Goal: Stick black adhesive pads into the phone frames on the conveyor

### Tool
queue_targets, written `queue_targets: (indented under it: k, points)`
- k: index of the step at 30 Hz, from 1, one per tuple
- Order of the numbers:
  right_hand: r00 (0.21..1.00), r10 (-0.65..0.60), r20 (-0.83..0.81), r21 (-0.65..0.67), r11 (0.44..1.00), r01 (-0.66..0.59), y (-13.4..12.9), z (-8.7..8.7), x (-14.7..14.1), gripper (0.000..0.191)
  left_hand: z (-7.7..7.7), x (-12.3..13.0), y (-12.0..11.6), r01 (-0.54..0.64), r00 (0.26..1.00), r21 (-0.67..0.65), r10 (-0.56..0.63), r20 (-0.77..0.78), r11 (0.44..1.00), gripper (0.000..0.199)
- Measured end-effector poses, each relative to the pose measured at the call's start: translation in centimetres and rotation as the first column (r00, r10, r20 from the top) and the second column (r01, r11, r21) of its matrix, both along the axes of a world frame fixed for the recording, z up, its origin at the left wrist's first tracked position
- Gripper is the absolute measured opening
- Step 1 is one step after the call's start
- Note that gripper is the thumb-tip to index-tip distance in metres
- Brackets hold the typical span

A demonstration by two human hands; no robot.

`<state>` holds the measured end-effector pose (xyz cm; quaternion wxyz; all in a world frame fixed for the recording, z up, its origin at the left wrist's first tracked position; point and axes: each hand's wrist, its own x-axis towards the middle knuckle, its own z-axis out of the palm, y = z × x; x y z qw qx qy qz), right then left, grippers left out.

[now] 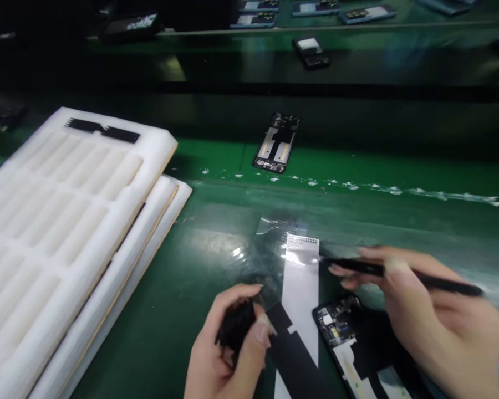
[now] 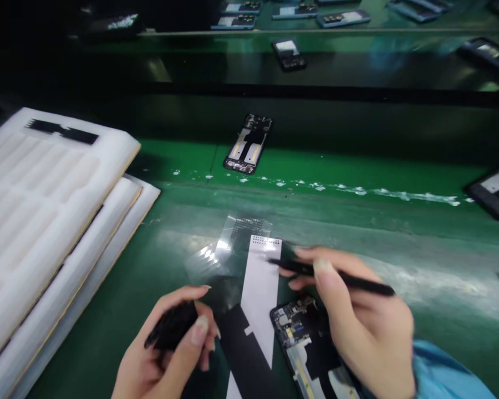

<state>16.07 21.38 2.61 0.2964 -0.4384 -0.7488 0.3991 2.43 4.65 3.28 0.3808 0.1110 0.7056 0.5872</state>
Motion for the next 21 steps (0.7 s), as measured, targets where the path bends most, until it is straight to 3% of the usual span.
queue_targets:
  k: [1, 2, 4, 6, 7, 8, 10, 15, 18, 21]
  points:
    - [1.000, 0.022, -0.017, -0.024, 0.999, -0.023, 1.4, -0.5, -0.5, 0.030, -0.2, -0.8, 0.2, 0.154, 0.956, -0.066, -0.166, -0.241, 0.986, 0.020]
    - [0.998, 0.053, -0.044, -0.062, 0.997, -0.056, 2.6, -1.1, -0.9, 0.033, -0.4, -1.5, 0.5, 0.302, 0.820, -0.147, -0.335, -0.464, 0.942, 0.023]
    - [0.992, 0.092, -0.089, -0.144, 0.984, -0.104, 3.9, -2.4, -1.2, 0.031, -0.9, -2.8, 1.4, 0.462, 0.367, -0.346, -0.531, -0.764, 0.817, 0.031]
    - [0.990, 0.103, -0.100, -0.175, 0.977, -0.119, 4.2, -3.5, -1.2, 0.026, -1.4, -3.5, 2.7, 0.412, -0.052, -0.544, -0.578, -0.815, 0.731, 0.043]
    - [0.990, 0.108, -0.092, -0.171, 0.978, -0.123, 4.2, -3.8, -1.1, 0.025, -1.5, -3.7, 3.5, 0.349, -0.185, -0.614, -0.590, -0.786, 0.708, 0.049]
    - [0.990, 0.114, -0.085, -0.159, 0.979, -0.126, 4.0, -4.0, -0.9, 0.025, -1.6, -3.8, 4.2, 0.292, -0.266, -0.663, -0.607, -0.749, 0.690, 0.054]
    - [0.988, 0.130, -0.081, -0.139, 0.980, -0.140, 3.9, -4.0, -0.7, 0.025, -1.8, -3.9, 5.5, 0.245, -0.335, -0.717, -0.637, -0.694, 0.652, 0.062]
    - [0.976, 0.190, -0.101, -0.122, 0.972, -0.202, 4.1, -3.6, -0.5, 0.018, -2.0, -4.2, 7.0, 0.298, -0.386, -0.756, -0.650, -0.654, 0.583, 0.066]
    - [0.973, 0.209, -0.096, -0.082, 0.973, -0.217, 4.0, -3.6, -0.4, 0.014, -1.9, -4.5, 6.8, 0.324, -0.374, -0.753, -0.654, -0.658, 0.572, 0.066]
    - [0.968, 0.236, -0.080, -0.021, 0.971, -0.239, 3.6, -3.4, -0.5, 0.014, -1.5, -4.7, 5.6, 0.312, -0.310, -0.749, -0.683, -0.661, 0.584, 0.070]
